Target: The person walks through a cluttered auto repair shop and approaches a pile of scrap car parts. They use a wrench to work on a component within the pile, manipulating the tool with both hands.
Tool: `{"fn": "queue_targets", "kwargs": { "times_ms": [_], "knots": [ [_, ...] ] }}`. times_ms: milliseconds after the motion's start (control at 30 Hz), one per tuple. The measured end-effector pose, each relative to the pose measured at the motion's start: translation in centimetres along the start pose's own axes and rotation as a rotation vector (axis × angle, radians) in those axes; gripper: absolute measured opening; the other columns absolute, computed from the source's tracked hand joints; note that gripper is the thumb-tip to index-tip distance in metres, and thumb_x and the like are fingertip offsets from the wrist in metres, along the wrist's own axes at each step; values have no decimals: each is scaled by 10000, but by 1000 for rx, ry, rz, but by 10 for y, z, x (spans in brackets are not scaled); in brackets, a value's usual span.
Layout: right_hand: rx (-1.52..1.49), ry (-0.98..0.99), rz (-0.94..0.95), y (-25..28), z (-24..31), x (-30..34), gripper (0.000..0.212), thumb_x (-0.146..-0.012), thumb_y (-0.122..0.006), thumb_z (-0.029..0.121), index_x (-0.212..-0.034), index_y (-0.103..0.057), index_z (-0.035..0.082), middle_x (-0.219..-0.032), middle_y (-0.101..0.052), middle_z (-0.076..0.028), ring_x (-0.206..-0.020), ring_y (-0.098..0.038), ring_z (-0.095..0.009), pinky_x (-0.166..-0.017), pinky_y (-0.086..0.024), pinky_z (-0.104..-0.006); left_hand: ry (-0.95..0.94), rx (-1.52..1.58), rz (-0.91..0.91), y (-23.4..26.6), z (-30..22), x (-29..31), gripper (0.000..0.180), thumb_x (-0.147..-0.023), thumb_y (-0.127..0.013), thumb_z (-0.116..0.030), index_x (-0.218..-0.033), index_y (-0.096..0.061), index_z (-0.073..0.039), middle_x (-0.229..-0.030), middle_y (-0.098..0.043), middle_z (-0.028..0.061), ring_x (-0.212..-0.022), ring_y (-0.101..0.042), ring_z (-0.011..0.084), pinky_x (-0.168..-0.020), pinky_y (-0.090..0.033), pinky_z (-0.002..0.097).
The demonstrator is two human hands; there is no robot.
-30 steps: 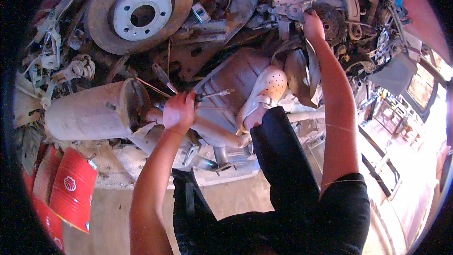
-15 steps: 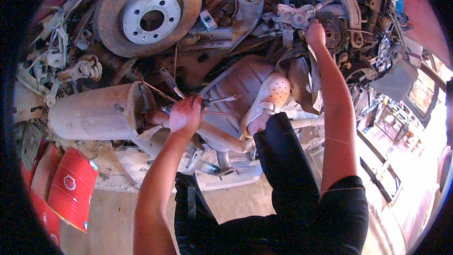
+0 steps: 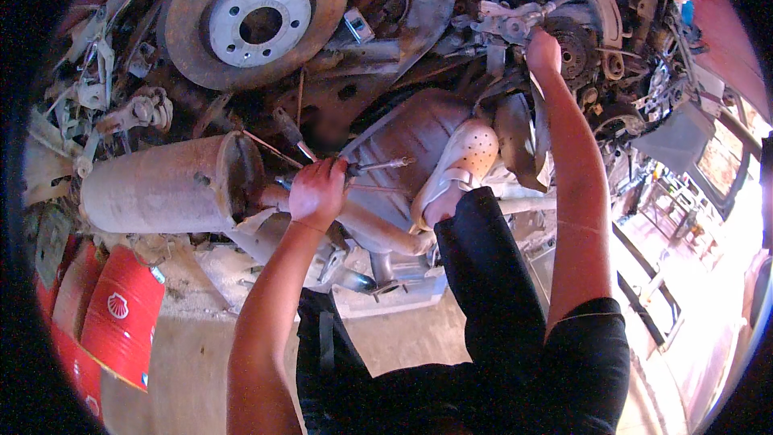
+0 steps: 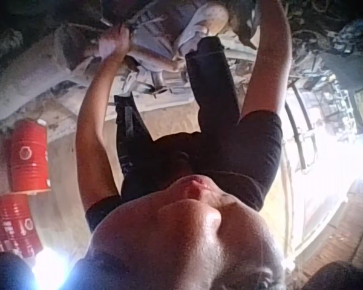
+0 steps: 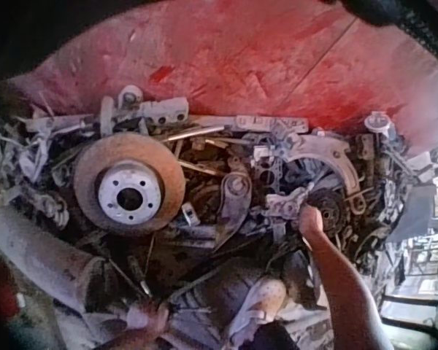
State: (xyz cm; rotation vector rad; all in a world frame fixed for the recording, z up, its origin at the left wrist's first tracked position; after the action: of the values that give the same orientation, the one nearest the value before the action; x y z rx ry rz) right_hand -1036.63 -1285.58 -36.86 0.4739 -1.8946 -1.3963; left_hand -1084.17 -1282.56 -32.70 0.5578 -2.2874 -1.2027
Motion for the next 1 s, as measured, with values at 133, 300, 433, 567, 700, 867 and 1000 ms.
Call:
{"fn": "queue_targets", "kwargs": {
  "times_ms": [133, 300, 433, 567, 700, 867, 1000],
  "knots": [
    [64, 162, -19, 2, -11, 0, 174, -801, -440, 95, -927, -554, 62, -906, -598, -228, -846, -588, -384, -706, -472, -468, 23, -16, 61, 1, -1, -3, 385, -669, -681, -249, -986, -550, -76, -823, -597, 94, -713, -582, 279, -624, -479, 382],
    [-691, 97, -18, -7, -26, -9, 194, -812, -515, 33, -1004, -545, 26, -921, -601, -149, -862, -594, -281, -702, -490, -379, -16, 16, -34, 4, -4, -4, 329, -645, -639, -177, -936, -530, -69, -763, -558, 78, -701, -566, 262, -598, -462, 377],
    [-1902, -364, 392, -29, -1, -11, 194, -825, -573, 75, -1012, -550, 27, -883, -593, -69, -794, -575, -176, -679, -487, -303, -7, 14, -44, 5, -3, -2, 333, -653, -650, -207, -930, -530, -66, -766, -561, 83, -704, -568, 261, -598, -464, 377],
    [-1602, -238, 327, -25, 17, -17, 229, -811, -568, 223, -932, -578, 29, -815, -597, -67, -723, -568, -194, -701, -488, -311, -10, 23, 4, 3, -1, 0, 376, -675, -676, -226, -989, -529, -82, -827, -594, 102, -711, -580, 286, -621, -470, 394],
    [-174, -46, 42, -20, 38, -23, 438, -714, -654, 393, -997, -620, 60, -908, -641, -126, -851, -613, -278, -745, -487, -387, -6, 11, -11, -5, 4, 5, 373, -676, -673, -221, -983, -521, -73, -818, -590, 103, -713, -579, 285, -617, -468, 394],
    [2, -68, -51, -3, 57, -9, 391, -687, -704, 392, -921, -641, 86, -917, -637, -134, -895, -599, -324, -742, -491, -409, -28, 26, -37, 4, -2, -3, 374, -669, -675, -220, -974, -522, -69, -794, -581, 96, -702, -574, 285, -606, -462, 396],
    [-64, -76, -110, -21, 57, -15, 371, -683, -702, 380, -877, -648, 69, -905, -631, -160, -888, -591, -330, -747, -484, -427, -12, 9, -37, 3, -1, -1, 369, -668, -678, -235, -964, -530, -73, -785, -576, 91, -695, -571, 282, -606, -456, 391]
  ]
}}
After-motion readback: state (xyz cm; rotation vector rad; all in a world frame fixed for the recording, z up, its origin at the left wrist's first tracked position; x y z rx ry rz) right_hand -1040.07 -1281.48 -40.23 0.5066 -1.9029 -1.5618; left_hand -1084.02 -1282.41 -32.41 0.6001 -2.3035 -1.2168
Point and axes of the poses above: each hand's wrist, its own x-axis away from the middle knuckle, its own y-axis out of the back of the hand, z = x × y, the point moved 3 cm from there along -x, towards the middle knuckle
